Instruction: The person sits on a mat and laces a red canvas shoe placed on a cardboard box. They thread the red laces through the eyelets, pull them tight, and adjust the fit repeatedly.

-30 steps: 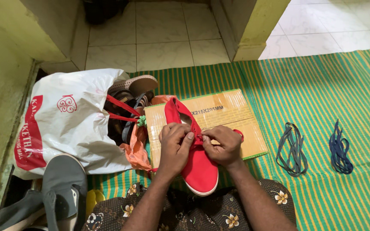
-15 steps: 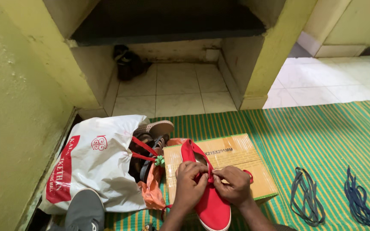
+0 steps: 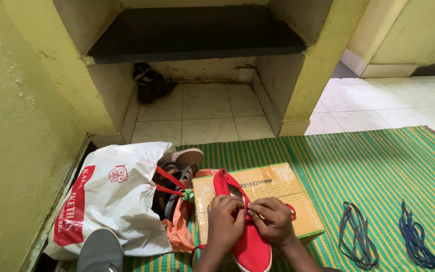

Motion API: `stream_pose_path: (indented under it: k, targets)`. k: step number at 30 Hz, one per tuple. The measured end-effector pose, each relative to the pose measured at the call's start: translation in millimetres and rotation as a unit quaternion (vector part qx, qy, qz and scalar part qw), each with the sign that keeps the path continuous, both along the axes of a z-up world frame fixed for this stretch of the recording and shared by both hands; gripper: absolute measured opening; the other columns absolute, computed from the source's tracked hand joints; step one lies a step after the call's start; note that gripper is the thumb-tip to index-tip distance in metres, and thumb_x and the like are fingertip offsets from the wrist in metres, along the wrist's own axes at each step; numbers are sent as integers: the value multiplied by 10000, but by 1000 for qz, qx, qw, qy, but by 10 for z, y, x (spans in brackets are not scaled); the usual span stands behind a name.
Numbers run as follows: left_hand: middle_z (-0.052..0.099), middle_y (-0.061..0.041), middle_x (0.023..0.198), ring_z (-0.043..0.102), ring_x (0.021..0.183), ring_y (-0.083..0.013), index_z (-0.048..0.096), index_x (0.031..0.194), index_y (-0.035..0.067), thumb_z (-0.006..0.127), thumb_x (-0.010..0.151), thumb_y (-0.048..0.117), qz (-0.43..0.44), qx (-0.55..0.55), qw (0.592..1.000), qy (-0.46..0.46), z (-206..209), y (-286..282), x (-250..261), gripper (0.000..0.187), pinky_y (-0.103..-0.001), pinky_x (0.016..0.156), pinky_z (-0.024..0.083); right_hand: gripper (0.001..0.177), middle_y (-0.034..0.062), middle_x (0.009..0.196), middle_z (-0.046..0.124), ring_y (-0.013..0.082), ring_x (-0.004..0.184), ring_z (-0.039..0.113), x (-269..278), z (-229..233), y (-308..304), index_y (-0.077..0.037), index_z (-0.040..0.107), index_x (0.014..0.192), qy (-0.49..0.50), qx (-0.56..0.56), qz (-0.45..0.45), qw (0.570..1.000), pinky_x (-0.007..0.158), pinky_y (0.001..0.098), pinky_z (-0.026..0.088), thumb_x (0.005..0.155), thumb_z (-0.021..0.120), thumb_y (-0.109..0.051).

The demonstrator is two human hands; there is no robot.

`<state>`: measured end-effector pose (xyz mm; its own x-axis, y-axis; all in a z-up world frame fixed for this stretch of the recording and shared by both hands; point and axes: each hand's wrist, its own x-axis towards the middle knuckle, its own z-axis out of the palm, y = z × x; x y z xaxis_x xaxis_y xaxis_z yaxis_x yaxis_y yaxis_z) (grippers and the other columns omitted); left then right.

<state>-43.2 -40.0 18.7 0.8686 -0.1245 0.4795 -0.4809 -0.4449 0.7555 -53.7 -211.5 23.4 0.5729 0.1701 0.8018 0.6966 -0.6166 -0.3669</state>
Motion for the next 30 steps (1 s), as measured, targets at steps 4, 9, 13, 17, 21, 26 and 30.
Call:
stream_pose_path:
  k: [4, 9, 13, 17, 21, 26, 30]
  targets:
    - [690, -101, 913, 591, 995, -300, 667, 865, 56, 700, 835, 127, 21, 31, 999, -3, 9, -43, -31, 84, -461, 960, 413, 210, 69, 906, 752, 266, 807, 712, 4, 97, 19, -87, 767, 925, -3, -24, -33, 999, 729, 386, 546, 739, 813, -171]
    - [659, -133, 911, 576, 990, -325, 635, 882, 50, 649, 872, 144, 23, 49, 998, -11, 76, -60, -47, 95, -488, 946, 404, 408, 138, 1097, 703, 365, 1046, 649, -325, 88, 88, -89, 729, 1050, -52, -69, -168, 982, 916, 482, 465, 713, 769, -316]
    - [671, -144, 914, 578, 967, -351, 639, 876, 49, 655, 861, 140, 25, 47, 998, -30, 66, -62, -28, 94, -503, 931, 409, 340, 16, 983, 707, 250, 939, 684, -659, -155, 145, -166, 720, 918, 82, -31, -144, 986, 861, 399, 526, 712, 870, -392]
    - [675, -161, 943, 590, 965, -373, 642, 922, 32, 656, 878, 128, 10, 41, 999, -12, 6, -22, -13, 107, -487, 909, 445, 487, 67, 1092, 694, 303, 1015, 662, -743, -312, 210, -132, 750, 991, 192, -82, -133, 969, 893, 435, 523, 618, 887, -412]
    - [704, -152, 1082, 639, 1028, -368, 653, 897, 35, 672, 850, 95, 1, -18, 999, -37, 17, 3, -17, 78, -465, 920, 489, 707, 126, 1253, 619, 391, 1205, 542, -740, -335, 282, -66, 702, 1150, 178, -122, -139, 966, 940, 526, 430, 548, 872, -395]
    - [670, -173, 1147, 626, 1052, -405, 613, 946, 15, 641, 892, 66, 8, -8, 999, -53, 37, -38, -34, 80, -483, 920, 491, 754, 91, 1355, 587, 337, 1236, 487, -733, -350, 289, -114, 677, 1262, 259, -173, -138, 940, 998, 518, 377, 613, 855, -454]
    - [702, -137, 976, 690, 868, -279, 627, 988, 31, 553, 985, 123, 10, -142, 986, 86, -86, -8, 36, 118, -397, 761, 566, 728, 112, 1360, 598, 343, 1236, 480, -811, -253, 299, -80, 666, 1239, 260, -192, -136, 937, 1021, 523, 369, 666, 822, -501]
